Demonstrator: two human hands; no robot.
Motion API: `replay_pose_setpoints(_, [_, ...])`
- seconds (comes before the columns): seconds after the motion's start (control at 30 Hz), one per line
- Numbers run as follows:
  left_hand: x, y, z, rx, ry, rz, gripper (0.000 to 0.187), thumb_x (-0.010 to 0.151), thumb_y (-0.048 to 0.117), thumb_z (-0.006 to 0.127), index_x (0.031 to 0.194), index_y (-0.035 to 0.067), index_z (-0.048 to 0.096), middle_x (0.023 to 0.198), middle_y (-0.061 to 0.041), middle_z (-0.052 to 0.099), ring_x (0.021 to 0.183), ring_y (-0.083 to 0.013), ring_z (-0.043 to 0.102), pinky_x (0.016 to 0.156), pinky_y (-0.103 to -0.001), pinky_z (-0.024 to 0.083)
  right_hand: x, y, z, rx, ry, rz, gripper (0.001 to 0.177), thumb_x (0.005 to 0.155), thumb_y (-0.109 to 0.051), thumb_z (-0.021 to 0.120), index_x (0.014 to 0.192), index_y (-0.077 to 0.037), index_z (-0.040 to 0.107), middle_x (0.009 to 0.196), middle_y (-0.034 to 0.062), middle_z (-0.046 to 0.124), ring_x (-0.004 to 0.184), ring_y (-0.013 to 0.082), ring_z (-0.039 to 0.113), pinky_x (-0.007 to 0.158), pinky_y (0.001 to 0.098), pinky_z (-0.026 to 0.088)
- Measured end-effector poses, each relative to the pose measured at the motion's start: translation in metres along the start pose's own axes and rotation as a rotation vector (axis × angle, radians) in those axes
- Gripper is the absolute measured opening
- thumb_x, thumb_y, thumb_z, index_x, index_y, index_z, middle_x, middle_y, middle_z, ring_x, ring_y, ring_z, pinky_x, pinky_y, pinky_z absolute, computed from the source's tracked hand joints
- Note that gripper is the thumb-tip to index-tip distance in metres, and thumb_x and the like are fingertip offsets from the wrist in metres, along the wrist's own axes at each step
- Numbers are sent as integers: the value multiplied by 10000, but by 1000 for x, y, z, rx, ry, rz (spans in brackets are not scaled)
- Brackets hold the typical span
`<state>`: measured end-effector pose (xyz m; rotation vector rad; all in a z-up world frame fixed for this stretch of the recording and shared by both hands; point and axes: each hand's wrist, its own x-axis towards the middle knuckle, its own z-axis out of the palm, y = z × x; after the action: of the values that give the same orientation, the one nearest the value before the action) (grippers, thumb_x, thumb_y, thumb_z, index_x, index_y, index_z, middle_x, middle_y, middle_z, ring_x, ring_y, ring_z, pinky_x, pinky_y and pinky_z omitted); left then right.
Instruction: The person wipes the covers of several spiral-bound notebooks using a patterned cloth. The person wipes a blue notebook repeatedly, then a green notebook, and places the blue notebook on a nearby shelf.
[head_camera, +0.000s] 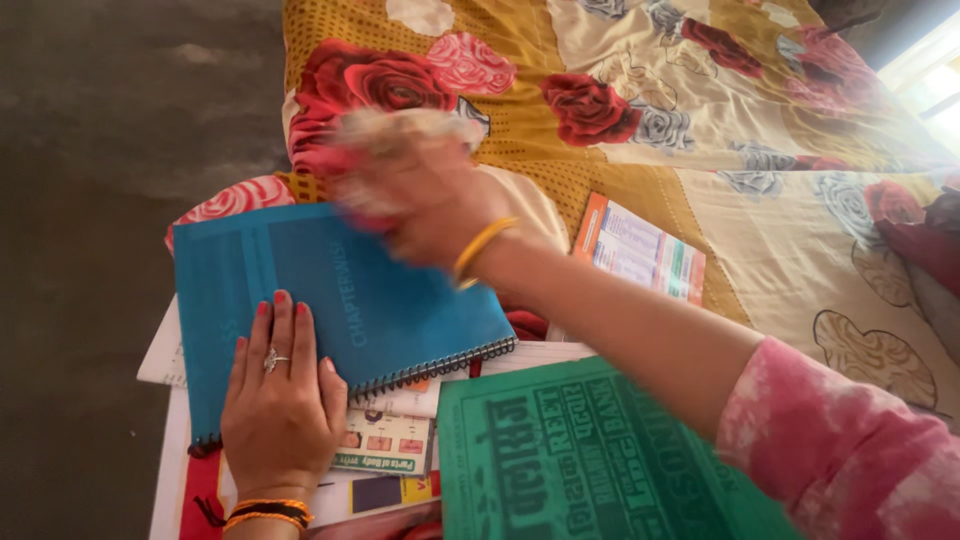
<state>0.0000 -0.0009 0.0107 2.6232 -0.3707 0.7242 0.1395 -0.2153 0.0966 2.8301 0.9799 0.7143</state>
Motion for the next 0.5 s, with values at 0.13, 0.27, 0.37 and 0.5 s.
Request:
replay_pose_setpoints(0.13, [0,3,0,56,-275,-142,419,943,275,533,1288,75,659,1291,-128,661,1199,-338,600,1076,-453,470,42,-97,13,312,-322,-252,552,853,-275,694,1394,-359,625,1498,79,503,1287,285,564,965,423,559])
replay_pose_setpoints(0.27, [3,3,-1,129,-506,-235,378,1011,329,453,1244,111,655,1262,-85,673,1242,-284,623,1092,-409,495,69,-142,50,50,-400,-449,228,910,-369,589,1078,-373,744,1415,-26,553,1246,270,585,933,470,537])
replay_pose_setpoints(0.37, [2,2,0,-10,-21,-8,493,920,216,527,1347,-14,617,1366,-185,621,1304,-376,567,1109,-479,452,89,-128,85,60,-179,-426,209,841,-370,603,963,-377,771,1353,-45,588,1206,269,607,913,493,543])
replay_pose_setpoints(0.5, [-2,-1,4,-3,-29,-19,565,922,217,508,1434,-14,560,1536,-178,513,1413,-349,492,1152,-488,402,101,-102,115,0,-40,-268,254,849,-358,607,1039,-381,774,1289,16,635,1169,295,618,860,506,556])
